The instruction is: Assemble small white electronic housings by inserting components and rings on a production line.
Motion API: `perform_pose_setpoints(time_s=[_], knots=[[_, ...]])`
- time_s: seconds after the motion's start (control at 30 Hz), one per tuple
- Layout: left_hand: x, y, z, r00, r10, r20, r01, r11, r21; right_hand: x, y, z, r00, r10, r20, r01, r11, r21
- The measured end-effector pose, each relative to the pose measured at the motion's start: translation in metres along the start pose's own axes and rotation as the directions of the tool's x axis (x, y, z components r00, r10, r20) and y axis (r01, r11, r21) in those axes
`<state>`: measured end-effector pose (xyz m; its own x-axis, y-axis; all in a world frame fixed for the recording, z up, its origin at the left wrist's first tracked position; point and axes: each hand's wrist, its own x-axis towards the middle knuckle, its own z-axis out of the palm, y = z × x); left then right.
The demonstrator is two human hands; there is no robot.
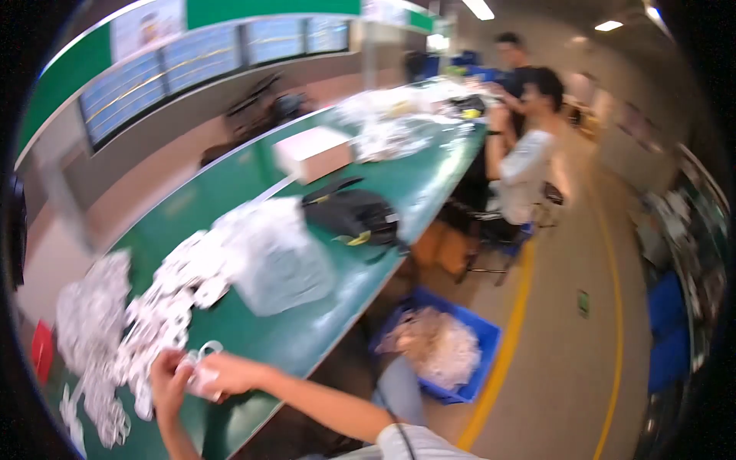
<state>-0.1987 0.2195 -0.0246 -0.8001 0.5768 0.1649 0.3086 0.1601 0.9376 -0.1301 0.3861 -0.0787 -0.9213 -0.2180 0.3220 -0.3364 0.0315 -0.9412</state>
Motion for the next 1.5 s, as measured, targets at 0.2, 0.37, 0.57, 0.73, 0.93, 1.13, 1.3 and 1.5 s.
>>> perform_pose_setpoints(time_s=[0.2,0.37,0.57,0.73,0.93,1.13,1.3,1.5], knots=[[0.01,0.004,0.021,1.0,0.008,-0.023,-0.011,0.989,-0.146,-0.017,-0.011,-0.016,0.916,0.338,-0.217,-0.231,0.885,0.404],[-0.005,-0.006,0.025,0.998,-0.064,0.012,0.065,0.947,-0.314,-0.012,-0.012,-0.007,0.905,0.335,-0.261,-0.187,0.866,0.463],[-0.008,-0.002,0.032,0.993,-0.079,-0.089,0.043,0.935,-0.352,-0.013,-0.015,-0.002,0.92,0.293,-0.26,-0.178,0.904,0.39],[-0.005,-0.005,0.035,0.991,-0.074,-0.108,0.034,0.941,-0.336,-0.012,-0.014,-0.003,0.912,0.307,-0.274,-0.201,0.913,0.355],[-0.005,-0.007,0.036,0.991,-0.031,-0.128,-0.007,0.958,-0.288,-0.012,-0.017,-0.002,0.916,0.296,-0.272,-0.197,0.92,0.338],[-0.007,-0.01,0.045,0.979,-0.007,-0.205,-0.035,0.979,-0.199,-0.012,-0.012,0.006,0.898,0.224,-0.379,-0.118,0.952,0.282],[-0.005,-0.01,0.042,0.989,0.083,-0.123,-0.095,0.991,-0.096,-0.013,-0.012,0.0,0.886,0.24,-0.397,-0.117,0.944,0.309],[-0.002,-0.004,0.04,0.986,0.144,-0.083,-0.15,0.986,-0.076,-0.013,-0.004,0.005,0.899,0.181,-0.4,-0.095,0.969,0.226]])
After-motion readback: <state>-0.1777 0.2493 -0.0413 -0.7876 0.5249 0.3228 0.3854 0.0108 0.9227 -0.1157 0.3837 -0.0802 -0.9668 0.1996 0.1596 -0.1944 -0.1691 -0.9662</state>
